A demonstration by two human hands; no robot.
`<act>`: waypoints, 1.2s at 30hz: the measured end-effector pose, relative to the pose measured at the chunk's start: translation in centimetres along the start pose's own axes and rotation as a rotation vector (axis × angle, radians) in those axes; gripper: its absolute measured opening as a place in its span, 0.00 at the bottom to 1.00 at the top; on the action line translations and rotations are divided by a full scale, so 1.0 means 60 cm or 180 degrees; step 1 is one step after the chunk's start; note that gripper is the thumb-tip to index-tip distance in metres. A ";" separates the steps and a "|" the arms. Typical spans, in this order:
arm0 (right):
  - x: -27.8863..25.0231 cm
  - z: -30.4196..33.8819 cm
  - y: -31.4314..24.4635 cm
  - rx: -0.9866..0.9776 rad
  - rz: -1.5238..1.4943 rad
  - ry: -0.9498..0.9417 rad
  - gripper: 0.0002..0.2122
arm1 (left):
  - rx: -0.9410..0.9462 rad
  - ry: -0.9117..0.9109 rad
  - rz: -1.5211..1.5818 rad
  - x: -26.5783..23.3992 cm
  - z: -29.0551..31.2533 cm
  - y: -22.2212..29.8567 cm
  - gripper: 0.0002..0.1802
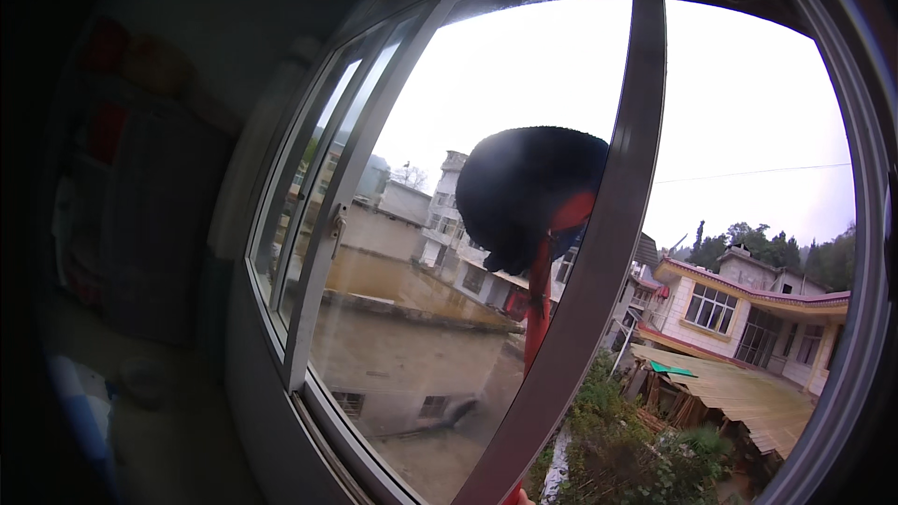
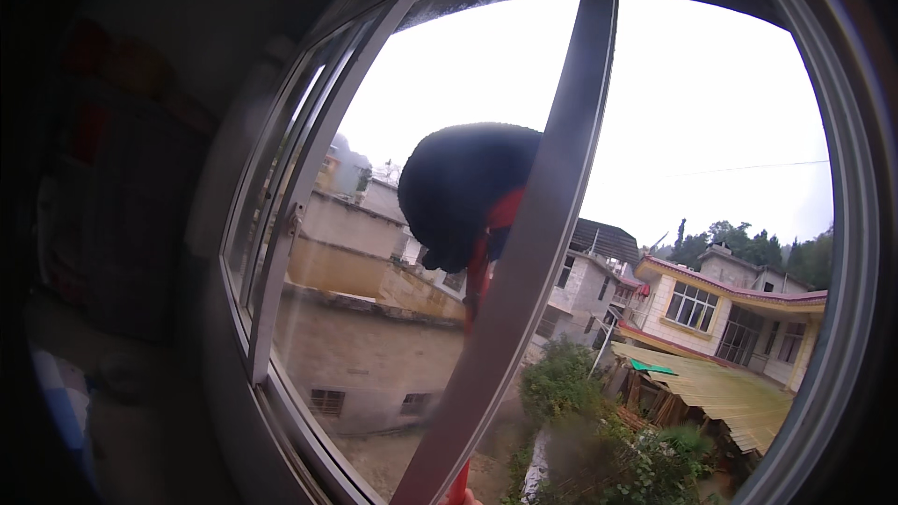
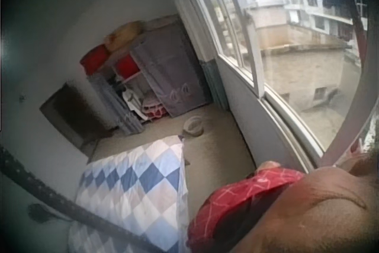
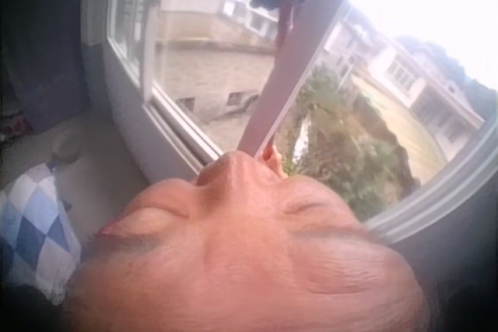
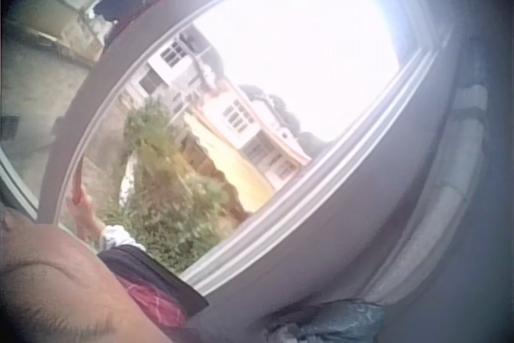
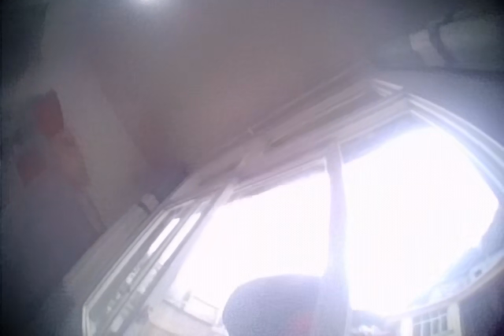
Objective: The person uses a long-handled duster with a blue microfiber head to wipe the interior surface of a large window. They repeatedly move the duster across the glass in vertical and horizontal strokes, covering multiple sections of the window pane.
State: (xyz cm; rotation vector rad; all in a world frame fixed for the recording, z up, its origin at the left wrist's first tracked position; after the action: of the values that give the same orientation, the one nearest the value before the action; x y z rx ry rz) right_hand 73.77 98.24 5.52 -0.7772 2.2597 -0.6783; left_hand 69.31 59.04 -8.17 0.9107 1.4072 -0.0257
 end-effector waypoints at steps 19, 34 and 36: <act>-0.070 -0.306 -0.201 -0.0300 -0.2303 -0.0346 0.03 | 0.0065 0.0022 0.0114 0.002 -0.015 -0.034 0.21; -0.137 -0.612 -0.372 -0.0692 -0.0800 0.0426 0.05 | 0.0007 -0.0109 0.0140 0.000 -0.003 -0.063 0.22; -0.104 -0.565 -0.291 -0.0656 -0.0958 0.0365 0.06 | 0.0006 -0.0139 0.0154 0.004 -0.005 -0.067 0.21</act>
State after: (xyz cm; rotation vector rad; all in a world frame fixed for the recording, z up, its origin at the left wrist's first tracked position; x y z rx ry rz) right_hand 59.59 99.02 41.43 -1.2245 2.3657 -0.6452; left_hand 67.02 56.60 -10.46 0.9403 1.3445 -0.0103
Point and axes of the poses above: each hand's wrist, its own z-axis away from the middle knuckle, its own x-axis out of the palm, y = z × x, the point moved 2 cm from there along -z, towards the middle knuckle, and after that the axes turned 3 degrees about -y, right-handed, at the moved point
